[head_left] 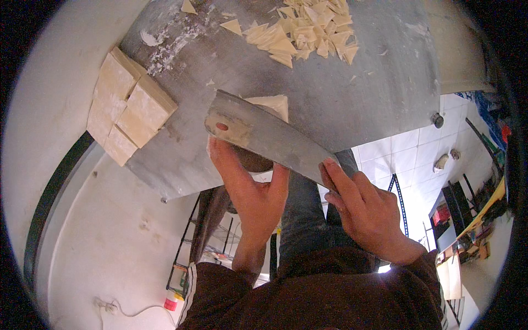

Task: The person uses a circular metal cutter and a flat scraper to trim square blocks of dough into round discs on a stainless steel table. The person repeatedly scrapes excess dough from the cutter, places the finished discs into a nearby machine hopper, and retrieves new blocks to continue the cycle.

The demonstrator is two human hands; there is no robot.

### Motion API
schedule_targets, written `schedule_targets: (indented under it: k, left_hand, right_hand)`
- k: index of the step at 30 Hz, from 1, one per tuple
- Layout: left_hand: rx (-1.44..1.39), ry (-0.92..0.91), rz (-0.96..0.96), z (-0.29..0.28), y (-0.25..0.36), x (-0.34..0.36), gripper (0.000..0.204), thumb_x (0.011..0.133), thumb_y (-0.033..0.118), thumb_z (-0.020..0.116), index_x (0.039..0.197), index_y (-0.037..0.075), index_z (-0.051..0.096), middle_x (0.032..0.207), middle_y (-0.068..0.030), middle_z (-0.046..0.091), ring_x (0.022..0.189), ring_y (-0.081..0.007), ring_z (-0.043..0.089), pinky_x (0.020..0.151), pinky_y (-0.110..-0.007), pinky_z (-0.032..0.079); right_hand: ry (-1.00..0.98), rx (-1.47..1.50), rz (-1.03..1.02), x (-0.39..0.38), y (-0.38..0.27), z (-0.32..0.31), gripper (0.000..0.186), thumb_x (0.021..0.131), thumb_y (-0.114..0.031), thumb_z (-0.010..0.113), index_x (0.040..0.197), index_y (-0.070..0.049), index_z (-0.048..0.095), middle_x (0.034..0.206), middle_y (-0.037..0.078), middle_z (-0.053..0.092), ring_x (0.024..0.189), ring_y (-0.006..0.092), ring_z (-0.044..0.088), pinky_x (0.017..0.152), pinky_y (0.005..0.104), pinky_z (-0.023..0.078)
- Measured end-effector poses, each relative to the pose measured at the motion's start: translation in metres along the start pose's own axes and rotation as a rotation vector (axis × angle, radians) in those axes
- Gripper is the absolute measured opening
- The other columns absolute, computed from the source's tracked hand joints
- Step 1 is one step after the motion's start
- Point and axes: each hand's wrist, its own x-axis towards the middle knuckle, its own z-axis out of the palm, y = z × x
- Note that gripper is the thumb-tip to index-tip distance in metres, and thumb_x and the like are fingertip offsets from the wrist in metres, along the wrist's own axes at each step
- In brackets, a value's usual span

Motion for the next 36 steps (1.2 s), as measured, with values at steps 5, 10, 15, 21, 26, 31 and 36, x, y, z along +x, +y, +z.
schedule_targets:
  k: [5, 10, 15, 21, 26, 31, 36]
  left_hand:
    - [-0.056, -0.031, 0.039, 0.000, -0.002, 0.005, 0.094, 0.087, 0.019, 0.079, 0.157, -0.009, 0.024, 0.159, -0.0363, 0.027, 0.149, -0.0523, 0.024, 0.123, -0.058, 0.015]
    - [-0.038, -0.037, 0.034, 0.002, 0.000, 0.005, 0.092, 0.088, 0.021, 0.078, 0.156, -0.010, 0.023, 0.159, -0.0353, 0.026, 0.150, -0.0509, 0.022, 0.123, -0.058, 0.014]
    - [-0.038, -0.046, 0.001, 0.003, 0.005, 0.007, 0.090, 0.090, 0.020, 0.075, 0.156, -0.009, 0.022, 0.160, -0.0341, 0.024, 0.150, -0.0496, 0.022, 0.123, -0.058, 0.014]
    - [-0.027, -0.085, 0.044, 0.000, 0.006, 0.012, 0.089, 0.091, 0.019, 0.073, 0.157, -0.009, 0.020, 0.159, -0.0328, 0.024, 0.149, -0.0484, 0.023, 0.122, -0.057, 0.015]
    - [-0.015, -0.077, 0.015, 0.000, 0.007, 0.011, 0.087, 0.092, 0.018, 0.072, 0.157, -0.008, 0.021, 0.159, -0.0324, 0.024, 0.149, -0.0478, 0.023, 0.123, -0.057, 0.016]
    - [-0.033, -0.084, 0.041, 0.000, 0.008, 0.013, 0.086, 0.094, 0.019, 0.071, 0.157, -0.009, 0.019, 0.159, -0.0330, 0.023, 0.149, -0.0478, 0.023, 0.123, -0.057, 0.015]
    - [-0.023, -0.079, 0.075, 0.002, 0.009, 0.013, 0.085, 0.096, 0.020, 0.069, 0.158, -0.009, 0.019, 0.160, -0.0325, 0.023, 0.149, -0.0470, 0.023, 0.123, -0.055, 0.017]
  right_hand:
    - [-0.036, 0.024, 0.001, 0.014, -0.001, -0.001, 0.062, 0.093, -0.025, 0.074, 0.150, -0.012, 0.052, 0.084, 0.007, 0.055, 0.061, 0.0223, 0.063, 0.051, 0.0375, 0.051]
    - [0.009, -0.039, -0.050, 0.031, -0.006, 0.006, 0.059, 0.094, -0.028, 0.072, 0.149, -0.017, 0.053, 0.085, 0.005, 0.055, 0.063, 0.0217, 0.066, 0.051, 0.0373, 0.053]
    - [-0.129, -0.011, 0.108, 0.011, -0.004, -0.006, 0.055, 0.097, -0.032, 0.067, 0.148, -0.020, 0.052, 0.084, 0.006, 0.056, 0.064, 0.0238, 0.067, 0.050, 0.0398, 0.055]
    - [-0.040, -0.057, 0.059, 0.030, -0.006, 0.009, 0.057, 0.095, -0.030, 0.070, 0.148, -0.019, 0.053, 0.086, 0.006, 0.057, 0.065, 0.0232, 0.066, 0.051, 0.0387, 0.055]
    - [-0.047, -0.027, 0.076, 0.022, -0.007, 0.011, 0.056, 0.095, -0.029, 0.070, 0.147, -0.018, 0.054, 0.086, 0.006, 0.058, 0.065, 0.0229, 0.067, 0.051, 0.0360, 0.055]
    - [-0.199, -0.045, 0.194, 0.011, -0.003, -0.004, 0.054, 0.097, -0.030, 0.067, 0.147, -0.018, 0.054, 0.089, 0.006, 0.059, 0.067, 0.0233, 0.069, 0.052, 0.0351, 0.056]
    - [-0.046, -0.053, 0.076, 0.035, -0.006, 0.015, 0.055, 0.096, -0.027, 0.069, 0.147, -0.016, 0.053, 0.092, 0.006, 0.062, 0.069, 0.0214, 0.070, 0.054, 0.0353, 0.057]
